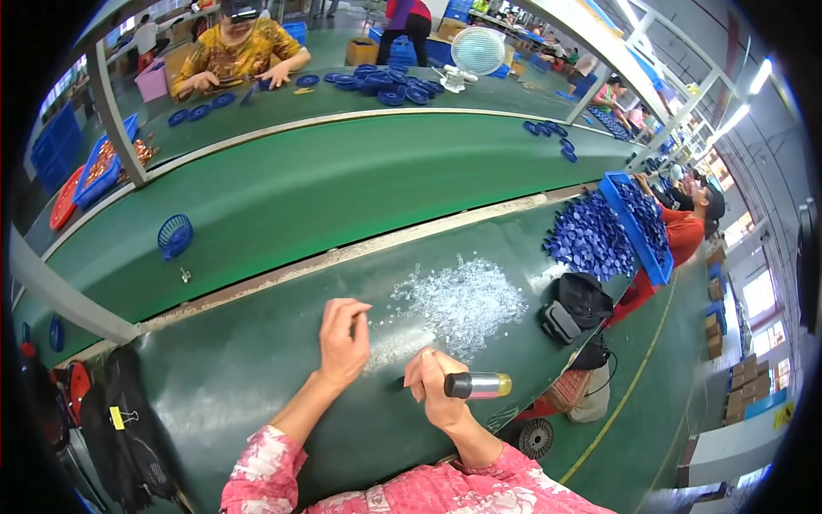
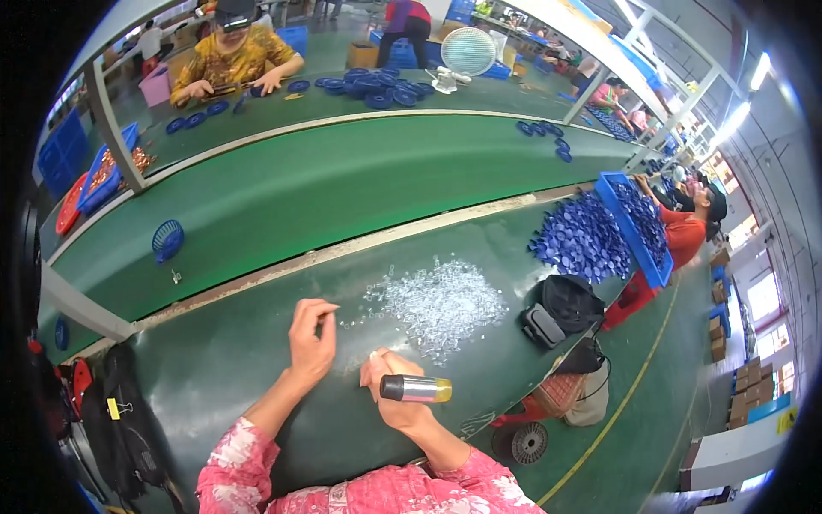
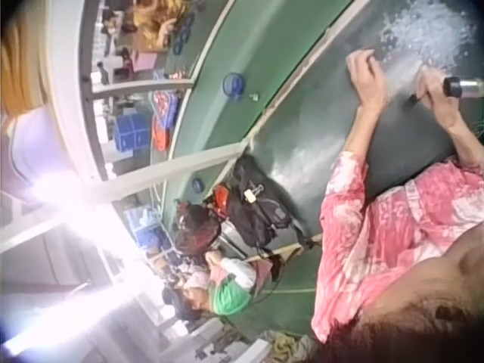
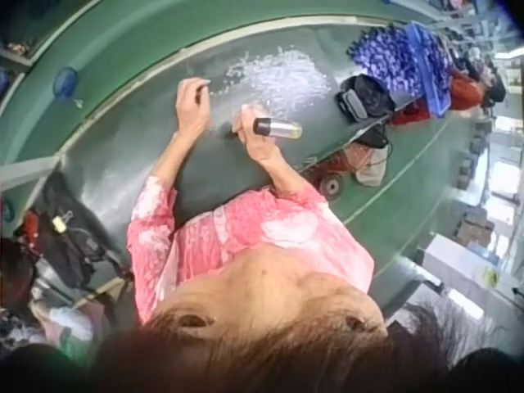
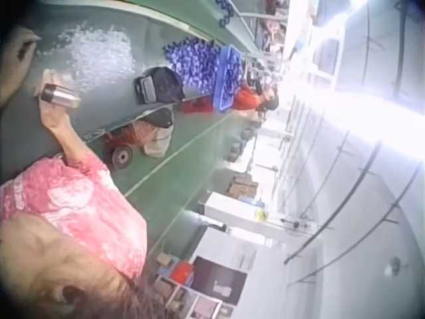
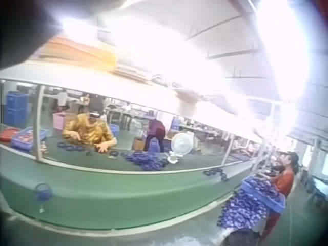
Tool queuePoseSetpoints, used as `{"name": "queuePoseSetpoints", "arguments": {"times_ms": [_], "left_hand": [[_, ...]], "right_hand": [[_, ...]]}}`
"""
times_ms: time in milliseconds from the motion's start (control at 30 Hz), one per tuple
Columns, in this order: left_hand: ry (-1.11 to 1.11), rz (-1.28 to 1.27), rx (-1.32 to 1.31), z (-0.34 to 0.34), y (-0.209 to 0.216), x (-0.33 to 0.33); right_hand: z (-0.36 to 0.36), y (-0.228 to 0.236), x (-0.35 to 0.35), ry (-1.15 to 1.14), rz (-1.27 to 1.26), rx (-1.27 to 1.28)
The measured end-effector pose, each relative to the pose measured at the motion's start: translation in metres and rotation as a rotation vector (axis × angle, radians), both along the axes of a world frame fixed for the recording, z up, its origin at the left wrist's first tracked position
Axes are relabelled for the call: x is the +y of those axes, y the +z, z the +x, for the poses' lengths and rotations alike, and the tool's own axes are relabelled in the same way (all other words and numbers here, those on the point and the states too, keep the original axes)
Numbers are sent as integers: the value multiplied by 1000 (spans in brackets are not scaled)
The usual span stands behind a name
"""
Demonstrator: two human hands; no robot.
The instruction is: The person assembles small fans by taking fan grilles from a conveyor belt, tapping components into the grilles using a small hammer, and fitting fan blades into the housings by hand.
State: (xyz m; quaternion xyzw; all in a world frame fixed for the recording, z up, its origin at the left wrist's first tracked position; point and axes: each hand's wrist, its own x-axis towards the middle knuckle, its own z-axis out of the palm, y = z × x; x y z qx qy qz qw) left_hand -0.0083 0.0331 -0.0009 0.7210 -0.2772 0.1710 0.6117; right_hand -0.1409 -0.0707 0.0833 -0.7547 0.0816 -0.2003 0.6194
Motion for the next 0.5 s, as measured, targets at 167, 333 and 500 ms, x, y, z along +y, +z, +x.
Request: {"name": "queuePoseSetpoints", "arguments": {"times_ms": [167,333,500], "left_hand": [[31,95,50,14,10,47],[293,411,-76,82,22,131],[602,778,-48,138,18,221]], "right_hand": [[5,-12,-2,-4,-71,-50],[1,-14,0,10,-33,0],[5,-18,2,74,-76,-25]]}}
